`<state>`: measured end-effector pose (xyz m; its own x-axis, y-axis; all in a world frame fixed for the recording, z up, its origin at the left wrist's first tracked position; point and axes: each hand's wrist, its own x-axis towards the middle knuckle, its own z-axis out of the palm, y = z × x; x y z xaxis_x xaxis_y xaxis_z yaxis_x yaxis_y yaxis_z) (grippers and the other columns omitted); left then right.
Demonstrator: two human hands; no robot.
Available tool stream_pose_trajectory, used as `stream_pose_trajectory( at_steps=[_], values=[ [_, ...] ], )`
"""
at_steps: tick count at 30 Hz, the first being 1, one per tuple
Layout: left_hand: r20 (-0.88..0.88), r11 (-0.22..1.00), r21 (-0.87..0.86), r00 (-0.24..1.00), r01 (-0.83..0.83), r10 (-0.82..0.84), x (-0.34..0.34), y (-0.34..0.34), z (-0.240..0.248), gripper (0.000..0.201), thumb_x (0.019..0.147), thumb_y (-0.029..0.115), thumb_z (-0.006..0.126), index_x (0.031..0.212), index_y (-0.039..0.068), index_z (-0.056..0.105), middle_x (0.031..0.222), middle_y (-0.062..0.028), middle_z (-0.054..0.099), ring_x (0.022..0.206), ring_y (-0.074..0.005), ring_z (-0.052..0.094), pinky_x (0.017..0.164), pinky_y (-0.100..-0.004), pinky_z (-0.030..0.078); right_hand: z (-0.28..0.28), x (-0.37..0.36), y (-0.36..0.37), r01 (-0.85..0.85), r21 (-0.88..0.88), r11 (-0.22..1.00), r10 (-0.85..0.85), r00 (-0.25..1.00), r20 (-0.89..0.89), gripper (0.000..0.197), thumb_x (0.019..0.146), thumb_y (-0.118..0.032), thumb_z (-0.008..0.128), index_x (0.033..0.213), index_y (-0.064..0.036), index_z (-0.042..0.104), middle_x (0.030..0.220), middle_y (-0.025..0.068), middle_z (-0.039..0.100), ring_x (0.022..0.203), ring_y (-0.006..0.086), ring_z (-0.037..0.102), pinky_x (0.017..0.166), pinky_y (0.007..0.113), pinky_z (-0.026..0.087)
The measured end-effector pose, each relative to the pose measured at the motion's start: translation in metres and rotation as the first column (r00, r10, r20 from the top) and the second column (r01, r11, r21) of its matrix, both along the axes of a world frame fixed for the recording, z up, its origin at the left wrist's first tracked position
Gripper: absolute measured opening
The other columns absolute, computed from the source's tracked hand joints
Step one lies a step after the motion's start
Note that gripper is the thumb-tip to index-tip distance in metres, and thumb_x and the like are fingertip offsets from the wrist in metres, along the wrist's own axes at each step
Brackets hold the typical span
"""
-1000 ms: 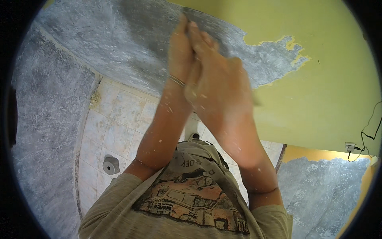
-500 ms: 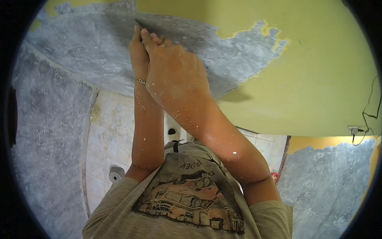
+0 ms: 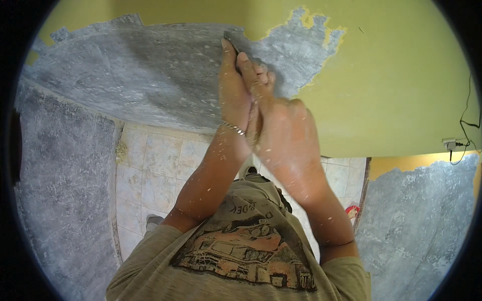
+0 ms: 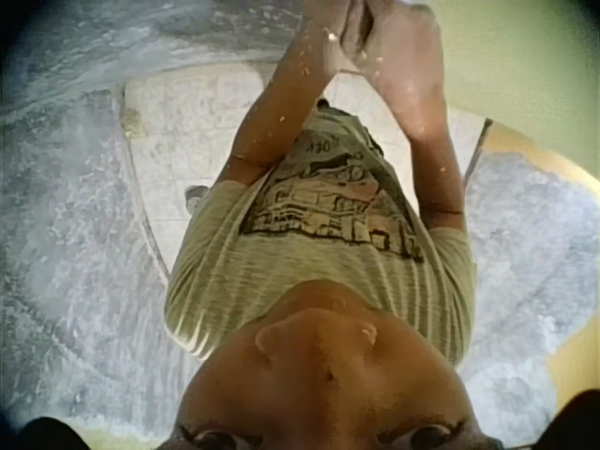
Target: The person scrapes old paint or plaster from a bathroom wall using a putty knife.
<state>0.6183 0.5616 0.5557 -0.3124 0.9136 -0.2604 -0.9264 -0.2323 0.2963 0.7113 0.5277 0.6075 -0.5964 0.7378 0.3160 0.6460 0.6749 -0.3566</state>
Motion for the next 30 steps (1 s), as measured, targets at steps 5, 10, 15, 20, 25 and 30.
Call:
stream_pose_trajectory(
  at_steps=[5,10,15,20,25,30],
  values=[
    [0.011,0.993,-0.018,0.993,-0.116,0.117,-0.026,0.002,-0.001,0.056,0.099,0.066,0.052,0.081,0.014,0.048,0.065,-0.0017,0.049,0.056,-0.0125,0.050,0.052,-0.0270,0.046,0.006,-0.015,0.011,-0.032,-0.106,0.994,0.030,0.999,-0.018,0.052,0.093,-0.003,0.054,0.143,-0.0133,0.057,0.067,0.0258,0.060,0.057,0.0420,0.062,0.055,0.045,0.050],
    [-0.231,0.989,-0.115,0.970,-0.096,0.068,-0.014,-0.007,-0.027,0.056,0.099,0.065,0.055,0.082,0.012,0.052,0.068,-0.0030,0.053,0.059,-0.0131,0.053,0.053,-0.0274,0.047,-0.038,0.001,0.008,-0.163,-0.137,0.977,0.121,0.955,-0.271,0.062,0.094,-0.002,0.051,0.155,-0.0111,0.041,0.086,0.0282,0.066,0.059,0.0458,0.060,0.059,0.043,0.053],
    [-0.737,0.966,-0.242,0.664,-0.088,-0.124,-0.004,-0.017,-0.062,0.053,0.104,0.053,0.056,0.100,0.001,0.061,0.088,-0.0063,0.065,0.073,-0.0130,0.062,0.063,-0.0281,0.051,-0.093,0.022,-0.004,-0.188,-0.385,0.903,-0.014,0.885,-0.465,0.068,0.096,0.000,0.052,0.159,-0.0058,0.029,0.083,0.0253,0.067,0.066,0.0365,0.066,0.066,0.037,0.055],
    [-0.957,0.968,-0.058,0.288,-0.243,0.015,-0.019,-0.030,-0.074,0.054,0.108,0.047,0.049,0.088,-0.001,0.061,0.069,-0.0049,0.060,0.063,-0.0117,0.053,0.058,-0.0341,0.045,-0.123,0.008,-0.004,-0.206,-0.540,0.816,-0.181,0.797,-0.576,0.060,0.102,-0.005,0.053,0.156,-0.0003,0.029,0.084,0.0131,0.067,0.061,0.0134,0.056,0.062,0.032,0.050],
    [-0.989,0.973,-0.089,0.131,-0.215,-0.062,-0.027,-0.042,-0.057,0.049,0.109,0.043,0.046,0.103,-0.004,0.060,0.079,-0.0187,0.066,0.071,-0.0242,0.064,0.065,-0.0404,0.049,-0.113,-0.018,0.004,-0.382,-0.556,0.738,-0.325,0.521,-0.789,0.021,0.105,-0.012,0.054,0.122,-0.0032,0.045,0.082,0.0084,0.064,0.061,0.0089,0.054,0.056,0.027,0.047],
    [-0.977,0.966,-0.192,-0.056,-0.173,-0.205,-0.033,-0.039,-0.036,0.049,0.110,0.042,0.044,0.121,-0.004,0.054,0.090,-0.0233,0.068,0.078,-0.0260,0.067,0.069,-0.0401,0.051,-0.120,-0.025,0.026,-0.291,-0.430,0.855,-0.263,0.473,-0.841,0.017,0.107,-0.016,0.053,0.114,-0.0040,0.043,0.080,0.0064,0.064,0.058,0.0074,0.058,0.048,0.024,0.045]
  ],
)
